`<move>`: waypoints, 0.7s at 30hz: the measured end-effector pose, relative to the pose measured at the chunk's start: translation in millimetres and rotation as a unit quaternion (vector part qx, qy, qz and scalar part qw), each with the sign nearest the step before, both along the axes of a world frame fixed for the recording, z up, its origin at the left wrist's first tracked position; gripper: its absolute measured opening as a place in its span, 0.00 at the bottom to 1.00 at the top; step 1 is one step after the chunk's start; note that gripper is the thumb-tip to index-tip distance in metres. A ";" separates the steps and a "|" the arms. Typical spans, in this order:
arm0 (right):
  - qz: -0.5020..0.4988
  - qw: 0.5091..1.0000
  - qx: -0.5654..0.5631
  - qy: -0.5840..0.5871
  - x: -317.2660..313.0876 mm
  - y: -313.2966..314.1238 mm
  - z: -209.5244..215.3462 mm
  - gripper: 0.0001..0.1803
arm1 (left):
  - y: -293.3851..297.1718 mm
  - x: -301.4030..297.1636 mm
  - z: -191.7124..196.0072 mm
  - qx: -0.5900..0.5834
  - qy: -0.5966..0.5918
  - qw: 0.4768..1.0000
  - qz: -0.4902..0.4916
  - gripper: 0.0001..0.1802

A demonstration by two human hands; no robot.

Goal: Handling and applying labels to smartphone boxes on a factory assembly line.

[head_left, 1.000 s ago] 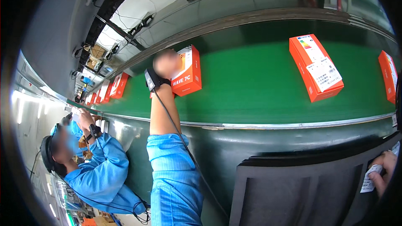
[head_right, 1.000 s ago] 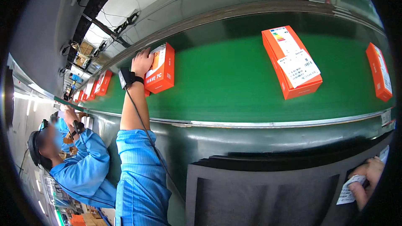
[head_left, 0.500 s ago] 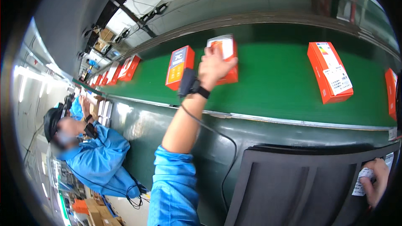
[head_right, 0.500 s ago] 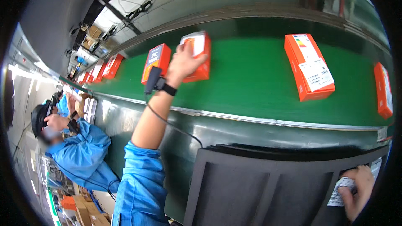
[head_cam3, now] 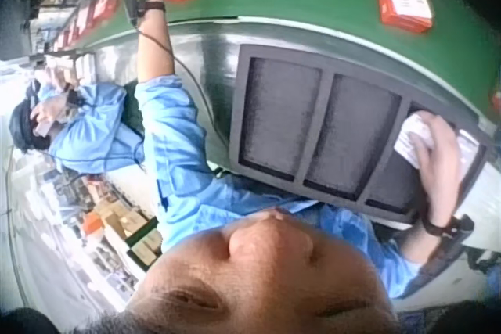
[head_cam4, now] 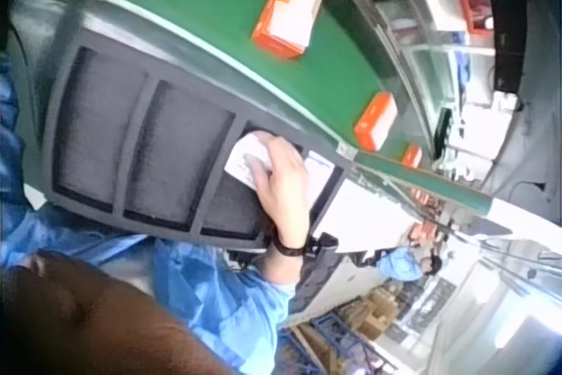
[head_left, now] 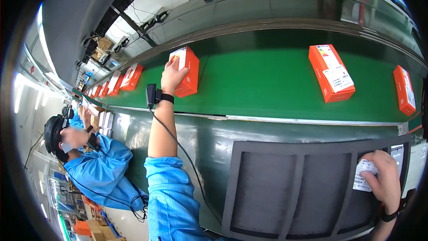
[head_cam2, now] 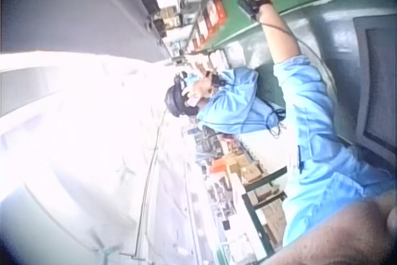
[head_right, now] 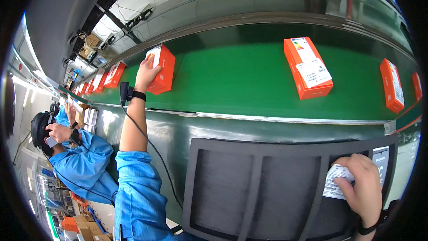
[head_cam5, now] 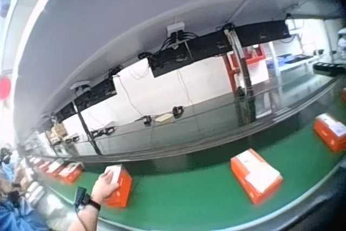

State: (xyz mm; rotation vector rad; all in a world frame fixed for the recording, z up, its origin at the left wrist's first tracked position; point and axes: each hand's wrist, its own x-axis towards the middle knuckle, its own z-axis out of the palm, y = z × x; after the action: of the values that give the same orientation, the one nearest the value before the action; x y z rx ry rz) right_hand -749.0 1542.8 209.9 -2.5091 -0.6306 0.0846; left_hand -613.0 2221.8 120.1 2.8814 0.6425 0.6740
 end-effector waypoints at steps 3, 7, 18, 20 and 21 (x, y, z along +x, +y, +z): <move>0.015 1.000 -0.004 -0.020 0.8 2.1 0.4 0.15 | -7.2 10.8 -4.3 -0.027 0.045 0.999 0.002 0.40; 0.031 0.999 -0.011 -0.017 0.9 12.4 2.5 0.15 | -29.9 9.7 -2.1 -0.008 0.139 0.986 0.091 0.43; 0.066 0.997 0.034 -0.010 3.0 30.4 -9.3 0.12 | -41.4 -1.9 -18.1 -0.522 -0.148 0.833 -0.109 0.27; 0.078 0.996 0.048 -0.022 -1.3 34.0 -4.6 0.11 | -29.0 -11.0 0.2 -0.791 -0.136 0.580 -0.137 0.17; 0.081 0.995 0.049 -0.028 -3.1 32.5 -4.0 0.12 | -31.7 -12.2 0.9 -0.760 -0.125 0.622 -0.140 0.14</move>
State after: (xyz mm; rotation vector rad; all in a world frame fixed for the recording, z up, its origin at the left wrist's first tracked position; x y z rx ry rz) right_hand -752.1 1575.3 205.9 -2.3705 -0.8406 0.0407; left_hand -625.3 2190.1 121.0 1.1727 0.3427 0.1877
